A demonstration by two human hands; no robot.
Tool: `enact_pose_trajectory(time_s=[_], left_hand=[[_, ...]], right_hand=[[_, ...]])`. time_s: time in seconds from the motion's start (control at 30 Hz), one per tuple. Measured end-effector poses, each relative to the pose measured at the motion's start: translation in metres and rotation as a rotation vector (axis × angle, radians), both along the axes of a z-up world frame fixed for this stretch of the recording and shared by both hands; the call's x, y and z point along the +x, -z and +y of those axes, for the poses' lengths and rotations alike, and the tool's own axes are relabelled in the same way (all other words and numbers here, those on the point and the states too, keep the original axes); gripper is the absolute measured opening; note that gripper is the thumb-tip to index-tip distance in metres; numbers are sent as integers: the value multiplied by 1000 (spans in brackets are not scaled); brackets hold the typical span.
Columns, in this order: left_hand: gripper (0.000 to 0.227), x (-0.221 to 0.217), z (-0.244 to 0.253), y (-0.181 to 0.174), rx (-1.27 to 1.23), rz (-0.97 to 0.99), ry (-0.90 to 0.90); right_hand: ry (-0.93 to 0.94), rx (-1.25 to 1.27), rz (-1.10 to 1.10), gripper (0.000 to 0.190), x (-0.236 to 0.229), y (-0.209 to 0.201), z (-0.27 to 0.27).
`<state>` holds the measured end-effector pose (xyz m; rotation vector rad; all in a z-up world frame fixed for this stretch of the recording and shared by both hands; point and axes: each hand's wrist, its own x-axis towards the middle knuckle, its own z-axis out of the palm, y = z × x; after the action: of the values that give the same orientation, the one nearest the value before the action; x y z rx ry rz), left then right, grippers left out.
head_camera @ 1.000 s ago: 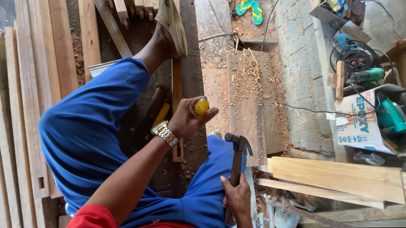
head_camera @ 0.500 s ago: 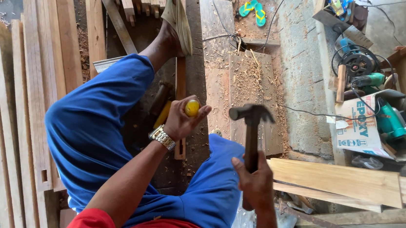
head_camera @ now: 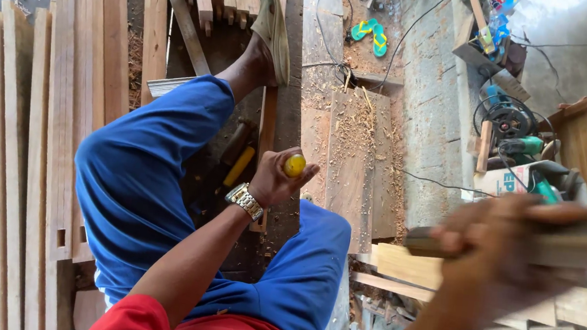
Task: Chiseling and hammering wood to create joints or details for furniture components.
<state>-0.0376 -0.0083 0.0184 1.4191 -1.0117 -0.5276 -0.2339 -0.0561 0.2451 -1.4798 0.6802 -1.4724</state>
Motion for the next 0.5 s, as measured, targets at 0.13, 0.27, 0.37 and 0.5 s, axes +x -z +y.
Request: enact_pose_trajectory(time_s=[0.13, 0.27, 0.37, 0.5], left_hand=[[38, 1, 4, -1, 30, 17, 22], [20, 4, 0, 17, -207, 105, 141], [15, -13, 4, 36, -174, 188, 81], [20, -8, 6, 5, -121, 171, 3]], right_hand=[[-204, -69, 669, 14, -25, 136, -1], [-293, 57, 1217, 32, -10, 125, 21], [-257, 88, 1266, 37, -13, 99, 21], [-166, 111, 1221, 31, -26, 58, 6]])
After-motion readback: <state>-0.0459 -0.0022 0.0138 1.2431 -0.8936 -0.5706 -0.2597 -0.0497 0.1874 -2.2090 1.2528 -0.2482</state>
